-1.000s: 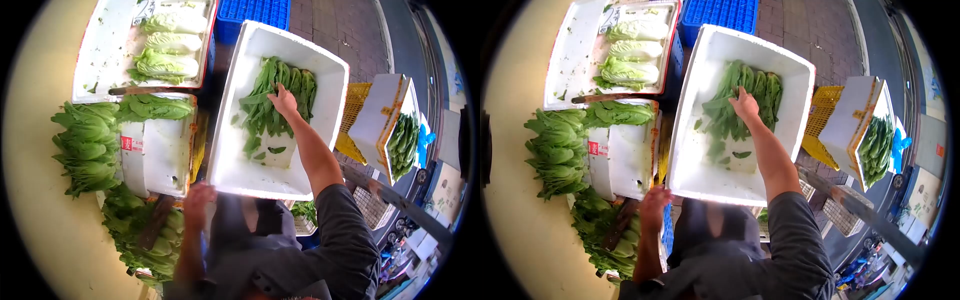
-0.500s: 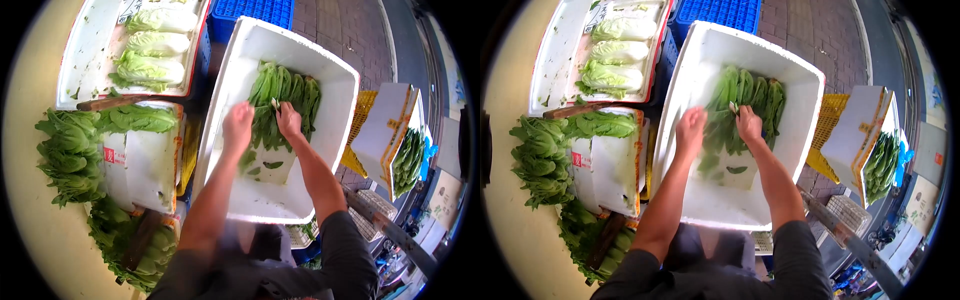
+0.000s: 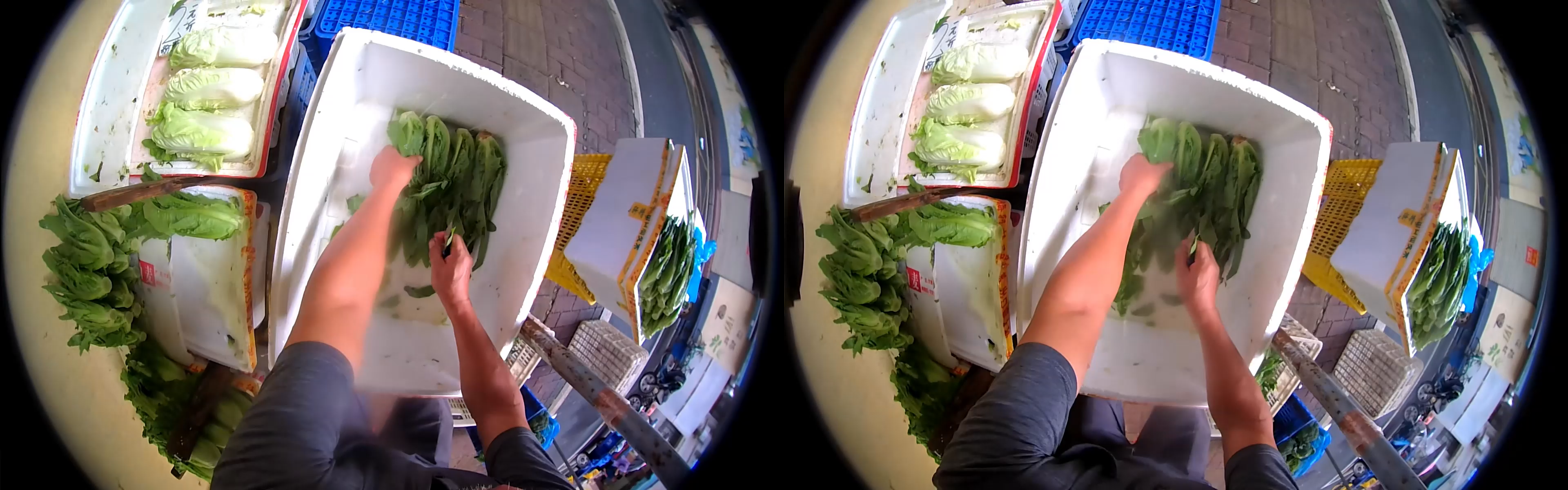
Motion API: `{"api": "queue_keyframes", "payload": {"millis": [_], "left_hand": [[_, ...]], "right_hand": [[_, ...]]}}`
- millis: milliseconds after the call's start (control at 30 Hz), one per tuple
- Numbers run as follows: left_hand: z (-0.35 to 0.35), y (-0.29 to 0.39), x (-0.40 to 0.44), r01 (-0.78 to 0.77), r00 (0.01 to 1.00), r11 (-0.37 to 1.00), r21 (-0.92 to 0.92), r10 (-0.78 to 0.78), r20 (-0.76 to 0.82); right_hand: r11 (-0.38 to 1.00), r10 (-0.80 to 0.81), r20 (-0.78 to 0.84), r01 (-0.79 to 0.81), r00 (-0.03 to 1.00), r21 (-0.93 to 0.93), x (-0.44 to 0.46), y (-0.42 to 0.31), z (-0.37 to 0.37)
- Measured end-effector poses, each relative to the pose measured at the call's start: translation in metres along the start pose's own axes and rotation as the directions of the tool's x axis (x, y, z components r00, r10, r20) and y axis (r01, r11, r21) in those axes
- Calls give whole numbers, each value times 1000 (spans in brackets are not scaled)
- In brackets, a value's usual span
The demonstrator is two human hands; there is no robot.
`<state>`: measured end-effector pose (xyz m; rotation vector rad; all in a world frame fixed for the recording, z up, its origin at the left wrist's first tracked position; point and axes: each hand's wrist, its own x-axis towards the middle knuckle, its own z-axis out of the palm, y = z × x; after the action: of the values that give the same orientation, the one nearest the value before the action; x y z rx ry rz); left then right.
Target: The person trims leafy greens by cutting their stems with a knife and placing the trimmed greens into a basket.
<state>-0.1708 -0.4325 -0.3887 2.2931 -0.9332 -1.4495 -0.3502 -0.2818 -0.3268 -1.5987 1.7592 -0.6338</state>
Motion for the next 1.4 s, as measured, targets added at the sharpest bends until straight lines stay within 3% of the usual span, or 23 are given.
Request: {"api": "queue_keyframes", "payload": {"millis": [100, 300, 400, 500, 567, 600, 700, 833, 967, 1033, 1067, 1100, 1133, 1167, 1200, 1233, 1267, 1300, 1333, 1367, 1400], "left_hand": [[8, -20, -16, -167, 959, 984, -64, 147, -242], [-1, -39, -103, -477, 762, 868, -140, 329, -558], [-16, -39, -148, -433, 852, 898, -75, 381, -360], [-7, -53, -180, -550, 776, 835, -10, 507, -375], [-22, -53, -210, -622, 733, 782, 50, 603, -315], [-28, -55, -228, -652, 714, 755, 74, 644, -276], [-31, -77, -253, -685, 682, 723, 91, 680, -271], [-41, -96, -281, -714, 649, 669, 208, 743, -165], [-64, -98, -316, -760, 623, 603, 244, 782, 7], [-80, -90, -325, -800, 586, 558, 221, 806, 86], [-89, -89, -334, -824, 558, 532, 195, 821, 118], [-87, -95, -330, -866, 486, 478, 148, 873, 23], [-88, -98, -331, -792, 610, 610, -28, 792, 11], [-100, -92, -339, -889, 433, 446, 102, 893, -123], [-109, -90, -340, -879, 457, 461, 123, 887, -63], [-93, -113, -325, -819, 536, 552, 156, 833, -136], [-90, -117, -326, -706, 680, 697, 122, 716, -155], [-88, -121, -326, -568, 802, 819, 85, 573, -168], [-69, -142, -304, -424, 871, 906, -4, 406, -276], [-53, -163, -285, -265, 909, 958, -112, 208, -362], [-54, -161, -283, -108, 937, 974, -200, 33, -347]], "right_hand": [[995, 57, 16, -58, 998, 87, 0, -29, -18], [984, -157, 57, 151, 986, 91, 39, -95, -50], [953, -302, 79, 300, 950, 37, 57, -145, -63], [903, -407, 199, 425, 891, -57, 68, -162, -78], [895, -366, 379, 433, 850, -104, 63, -162, -97], [911, -220, 457, 350, 862, -220, 55, -177, -112], [930, -139, 442, 270, 886, -249, 20, -182, -135], [954, -187, 440, 270, 878, -132, -28, -179, -159], [964, -130, 391, 209, 911, -166, -71, -168, -178], [927, -196, 299, 276, 934, -254, -94, -166, -185], [942, -100, 275, 180, 956, -282, -105, -163, -190], [948, -18, 237, 92, 971, -305, -114, -160, -195], [949, 61, 166, -6, 984, -315, -122, -152, -197], [944, 55, 75, -27, 996, -329, -134, -144, -198], [954, 72, 12, -66, 997, -293, -141, -123, -196], [970, 84, -26, -88, 996, -226, -149, -130, -203], [975, 143, -57, -151, 988, -161, -158, -132, -208], [973, 203, -83, -210, 976, -92, -165, -135, -212], [966, 246, -116, -253, 962, -47, -171, -140, -217], [955, 293, -136, -296, 946, -1, -179, -145, -220], [944, 330, -157, -326, 931, 47, -181, -150, -223]]}}
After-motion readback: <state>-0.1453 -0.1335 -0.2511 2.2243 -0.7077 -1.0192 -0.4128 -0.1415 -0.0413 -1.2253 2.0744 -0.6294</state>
